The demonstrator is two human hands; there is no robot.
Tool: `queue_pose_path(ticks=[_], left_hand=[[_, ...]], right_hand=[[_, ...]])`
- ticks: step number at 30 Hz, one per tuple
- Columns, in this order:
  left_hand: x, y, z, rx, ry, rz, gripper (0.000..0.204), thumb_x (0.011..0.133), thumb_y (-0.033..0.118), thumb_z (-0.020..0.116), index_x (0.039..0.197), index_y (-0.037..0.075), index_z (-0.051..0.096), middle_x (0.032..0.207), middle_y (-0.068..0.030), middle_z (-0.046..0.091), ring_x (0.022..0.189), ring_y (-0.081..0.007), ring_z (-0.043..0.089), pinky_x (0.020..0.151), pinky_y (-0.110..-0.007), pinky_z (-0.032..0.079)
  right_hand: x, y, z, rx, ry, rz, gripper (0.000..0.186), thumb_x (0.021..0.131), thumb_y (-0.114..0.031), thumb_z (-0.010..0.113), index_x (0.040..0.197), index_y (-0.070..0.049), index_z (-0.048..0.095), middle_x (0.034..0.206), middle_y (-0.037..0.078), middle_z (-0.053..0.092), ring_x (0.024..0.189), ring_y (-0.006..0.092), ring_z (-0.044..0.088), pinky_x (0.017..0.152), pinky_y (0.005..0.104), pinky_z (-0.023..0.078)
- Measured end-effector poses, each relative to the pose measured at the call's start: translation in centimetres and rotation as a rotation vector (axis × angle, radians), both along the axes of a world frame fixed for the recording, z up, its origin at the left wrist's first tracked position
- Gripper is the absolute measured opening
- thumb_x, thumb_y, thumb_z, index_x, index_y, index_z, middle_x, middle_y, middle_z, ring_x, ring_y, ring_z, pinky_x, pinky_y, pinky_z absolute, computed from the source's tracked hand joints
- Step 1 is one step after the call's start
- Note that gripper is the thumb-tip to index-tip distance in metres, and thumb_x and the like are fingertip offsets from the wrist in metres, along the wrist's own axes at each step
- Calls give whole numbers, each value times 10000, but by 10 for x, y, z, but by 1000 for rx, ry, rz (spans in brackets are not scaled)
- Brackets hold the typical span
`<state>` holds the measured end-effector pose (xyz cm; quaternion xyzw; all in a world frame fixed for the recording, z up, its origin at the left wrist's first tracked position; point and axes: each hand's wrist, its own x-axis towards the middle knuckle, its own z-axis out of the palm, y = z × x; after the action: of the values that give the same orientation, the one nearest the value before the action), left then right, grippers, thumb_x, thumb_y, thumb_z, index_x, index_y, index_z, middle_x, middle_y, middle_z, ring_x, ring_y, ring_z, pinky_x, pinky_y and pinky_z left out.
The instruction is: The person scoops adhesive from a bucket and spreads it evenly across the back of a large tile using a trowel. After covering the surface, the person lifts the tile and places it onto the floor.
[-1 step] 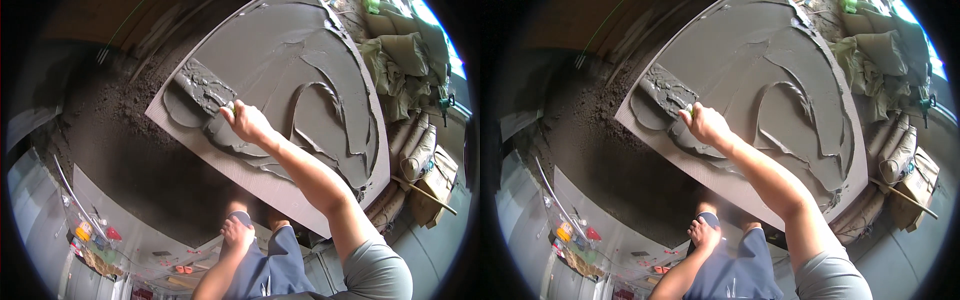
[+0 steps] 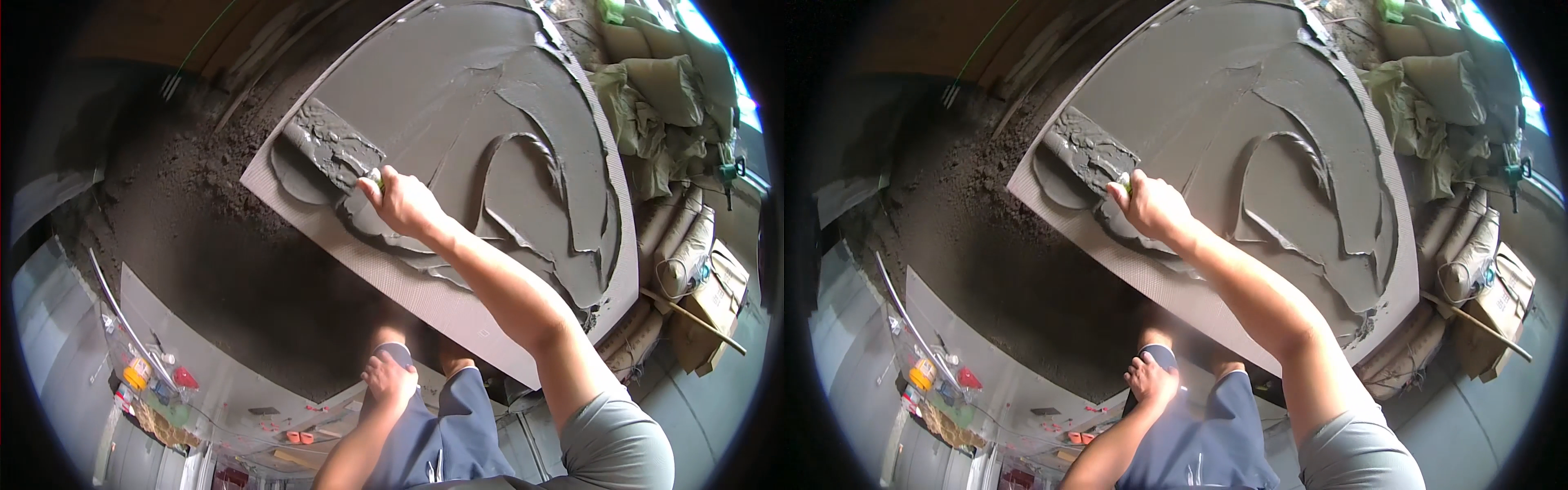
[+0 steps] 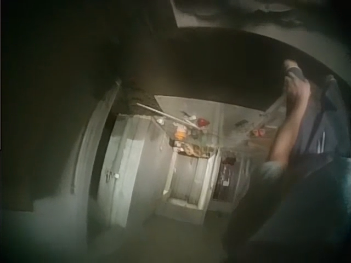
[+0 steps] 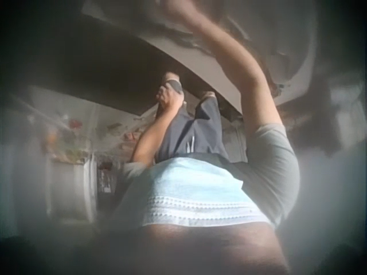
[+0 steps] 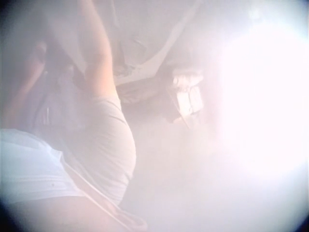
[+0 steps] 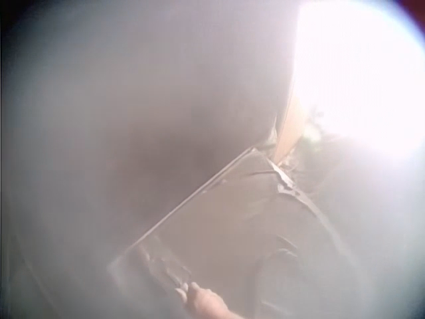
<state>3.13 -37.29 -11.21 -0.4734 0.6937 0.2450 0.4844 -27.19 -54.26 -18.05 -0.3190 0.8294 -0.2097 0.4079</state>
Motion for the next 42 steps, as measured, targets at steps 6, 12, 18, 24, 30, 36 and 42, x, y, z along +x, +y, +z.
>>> queue_pose_path(ticks=[6, 12, 18, 24, 30, 36, 42], left_hand=[[4, 5, -4, 26, -76, -2, 640, 821, 460, 668, 1263, 11, 556, 1225, -222, 606, 1177, -356, 587, 1042, -498, 409], [5, 4, 0, 56, -45, 92, 648, 818, 385, 679, 1291, -28, 518, 1239, -263, 576, 1198, -401, 560, 1065, -502, 372], [1, 2, 3, 52, -62, 91, 626, 825, 375, 694, 1274, -31, 534, 1230, -261, 584, 1203, -400, 561, 1066, -508, 378], [5, 8, -1, -7, -28, -32, 625, 829, 444, 666, 1247, -4, 546, 1174, -225, 617, 1111, -352, 616, 1000, -480, 442], [4, 10, 5, -39, -68, 66, 537, 795, 368, 735, 1173, 24, 569, 1160, -202, 601, 1137, -370, 588, 1038, -496, 406], [1, 10, 6, -47, -51, 67, 533, 788, 353, 746, 1167, 24, 569, 1156, -204, 601, 1150, -378, 585, 1038, -498, 413], [5, 12, 4, -61, -12, 36, 538, 801, 380, 715, 1161, 9, 566, 1127, -217, 607, 1109, -376, 597, 1011, -496, 429]], right_hand=[[60, -4, -3, 16, -22, 58, 542, 1015, -530, 513, 946, 7, 542, 748, 275, 678, 749, 482, 680, 679, 553, 554], [101, -12, -7, -24, 30, 86, 516, 1011, -515, 528, 958, -2, 538, 728, 251, 679, 715, 473, 676, 638, 558, 549], [148, -16, -16, -90, -17, 75, 508, 1004, -518, 532, 963, -12, 525, 716, 237, 678, 688, 457, 679, 614, 541, 553], [168, -6, -9, -61, -154, 14, 511, 997, -542, 530, 1026, -32, 538, 802, 243, 699, 753, 461, 685, 675, 539, 556], [132, 80, 42, -41, -132, -64, 448, 1001, -482, 572, 1051, -40, 514, 832, 264, 685, 785, 485, 666, 663, 533, 536], [134, 114, 13, 84, -158, -238, 414, 1020, -432, 567, 1035, -26, 486, 833, 299, 660, 820, 528, 631, 678, 565, 496], [187, 77, -8, -18, -96, -163, 471, 995, -476, 584, 1067, -17, 501, 761, 248, 684, 710, 468, 675, 627, 541, 541]])
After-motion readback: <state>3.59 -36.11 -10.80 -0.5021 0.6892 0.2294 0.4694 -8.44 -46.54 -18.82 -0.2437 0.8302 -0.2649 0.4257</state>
